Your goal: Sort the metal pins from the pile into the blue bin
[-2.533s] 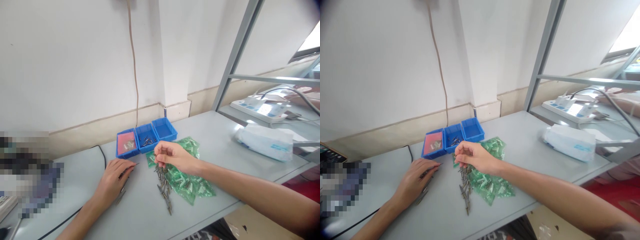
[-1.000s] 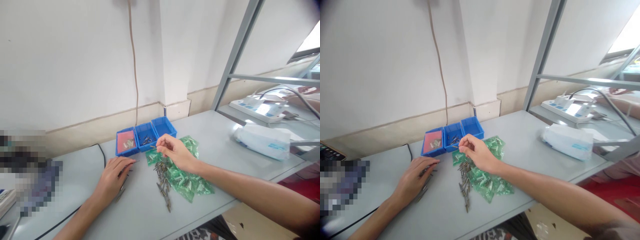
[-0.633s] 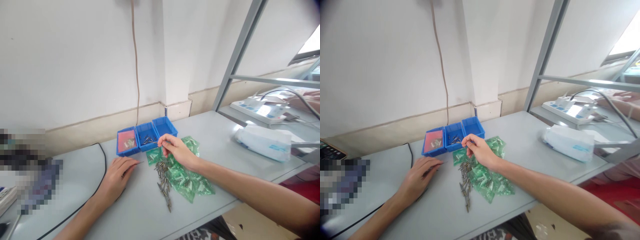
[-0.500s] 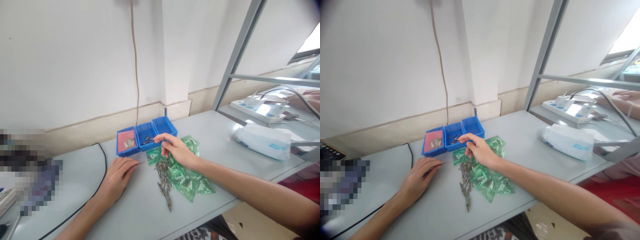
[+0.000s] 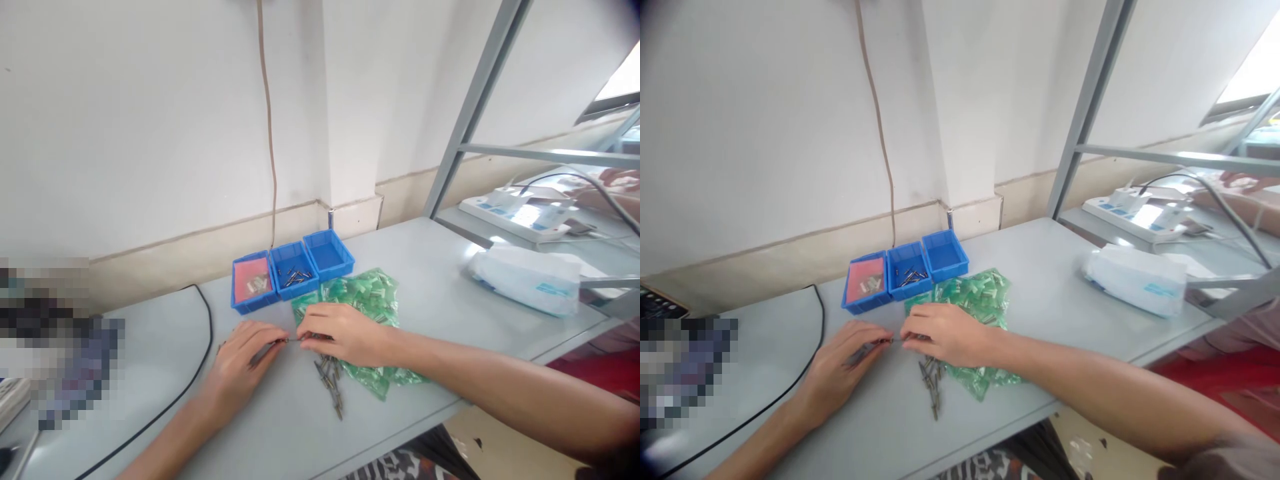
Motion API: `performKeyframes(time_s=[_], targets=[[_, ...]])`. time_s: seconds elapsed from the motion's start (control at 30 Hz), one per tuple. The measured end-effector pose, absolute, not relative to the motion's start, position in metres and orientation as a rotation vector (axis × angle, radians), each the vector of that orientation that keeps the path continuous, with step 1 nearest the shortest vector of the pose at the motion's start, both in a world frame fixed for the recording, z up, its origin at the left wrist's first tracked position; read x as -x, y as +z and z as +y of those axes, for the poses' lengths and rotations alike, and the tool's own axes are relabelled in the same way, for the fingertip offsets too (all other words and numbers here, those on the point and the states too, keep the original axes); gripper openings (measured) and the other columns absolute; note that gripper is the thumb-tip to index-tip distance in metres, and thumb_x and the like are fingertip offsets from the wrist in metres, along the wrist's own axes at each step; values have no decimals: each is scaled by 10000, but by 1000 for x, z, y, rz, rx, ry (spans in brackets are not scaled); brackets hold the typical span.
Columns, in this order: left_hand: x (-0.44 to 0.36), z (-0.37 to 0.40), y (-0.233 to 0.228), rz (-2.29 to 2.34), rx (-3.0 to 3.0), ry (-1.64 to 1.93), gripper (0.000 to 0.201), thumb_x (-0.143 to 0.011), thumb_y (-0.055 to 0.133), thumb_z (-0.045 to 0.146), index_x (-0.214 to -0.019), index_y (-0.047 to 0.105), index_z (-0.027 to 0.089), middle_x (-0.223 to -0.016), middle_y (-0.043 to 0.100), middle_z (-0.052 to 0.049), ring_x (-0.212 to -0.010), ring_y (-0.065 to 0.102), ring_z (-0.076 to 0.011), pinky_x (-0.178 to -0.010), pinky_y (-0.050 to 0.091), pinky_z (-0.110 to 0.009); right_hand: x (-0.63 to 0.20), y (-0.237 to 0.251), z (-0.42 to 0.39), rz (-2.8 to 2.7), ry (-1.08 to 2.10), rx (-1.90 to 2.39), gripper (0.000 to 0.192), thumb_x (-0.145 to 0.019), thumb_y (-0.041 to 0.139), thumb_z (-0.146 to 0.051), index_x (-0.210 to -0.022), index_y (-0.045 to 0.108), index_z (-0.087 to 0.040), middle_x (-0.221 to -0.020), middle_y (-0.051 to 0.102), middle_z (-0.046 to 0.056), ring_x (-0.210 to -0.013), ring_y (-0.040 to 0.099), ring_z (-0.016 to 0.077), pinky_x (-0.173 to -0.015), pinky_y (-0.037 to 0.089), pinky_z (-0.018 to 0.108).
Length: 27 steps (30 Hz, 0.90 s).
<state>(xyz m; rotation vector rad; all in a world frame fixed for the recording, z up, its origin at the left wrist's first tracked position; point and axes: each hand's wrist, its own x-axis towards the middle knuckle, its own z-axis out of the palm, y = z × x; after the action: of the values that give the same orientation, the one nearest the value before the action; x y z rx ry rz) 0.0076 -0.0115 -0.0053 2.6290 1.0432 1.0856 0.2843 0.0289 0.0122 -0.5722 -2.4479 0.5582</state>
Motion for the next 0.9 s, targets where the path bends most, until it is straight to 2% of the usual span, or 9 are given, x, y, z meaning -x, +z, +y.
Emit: performKeyframes(time_s=[0.3, 0.43, 0.57, 0.67, 0.77, 0.9], targets=[[-15, -19, -1, 1012, -2590, 1113, 245, -1047, 672, 136, -1247, 688, 276, -1060, 743, -23, -935, 699, -158, -851, 559, -282, -282, 10, 28, -2448, 501, 529, 247, -1123, 492, -197, -1243, 707, -179, -1113, 686, 99, -1018, 658, 214, -905, 540, 323], [-9, -18, 0, 1091, -2583, 1051, 190, -1070, 658, 220, -1245, 693, 286, -997, 725, -10, -848, 680, -149, -803, 556, -270, -282, 14, 26, -2448, 503, 552, 259, -1122, 473, -178, -1209, 717, -191, -1031, 650, 80, -928, 630, 208, -824, 535, 319], [11, -10, 10, 1291, -2613, 961, 174, -1101, 599, 357, -1207, 710, 276, -923, 710, -8, -745, 650, -152, -701, 539, -253, -285, 20, 28, -2363, 522, 652, 255, -1123, 468, -179, -1224, 700, -214, -1056, 642, 78, -967, 636, 214, -858, 530, 331], [32, -5, 24, 1415, -2622, 803, 227, -1106, 560, 407, -1048, 724, 260, -937, 720, -14, -700, 622, -147, -676, 517, -253, -288, 21, 32, -2263, 566, 701, 254, -1127, 449, -185, -1203, 688, -225, -1066, 637, 75, -960, 636, 208, -879, 532, 337], [47, -3, 35, 1413, -2577, 526, 220, -1087, 579, 424, -1002, 710, 270, -906, 716, 11, -649, 586, -138, -624, 483, -240, -288, 20, 35, -2217, 621, 744, 243, -1128, 449, -191, -1182, 685, -221, -1071, 635, 69, -925, 635, 197, -876, 529, 338], [56, -3, 42, 1364, -2490, 276, 155, -1048, 585, 296, -947, 701, 274, -893, 720, 30, -678, 619, -146, -626, 474, -232, -287, 18, 34, -2215, 636, 748, 250, -1131, 450, -197, -1182, 694, -218, -1070, 626, 68, -929, 634, 192, -872, 525, 331]])
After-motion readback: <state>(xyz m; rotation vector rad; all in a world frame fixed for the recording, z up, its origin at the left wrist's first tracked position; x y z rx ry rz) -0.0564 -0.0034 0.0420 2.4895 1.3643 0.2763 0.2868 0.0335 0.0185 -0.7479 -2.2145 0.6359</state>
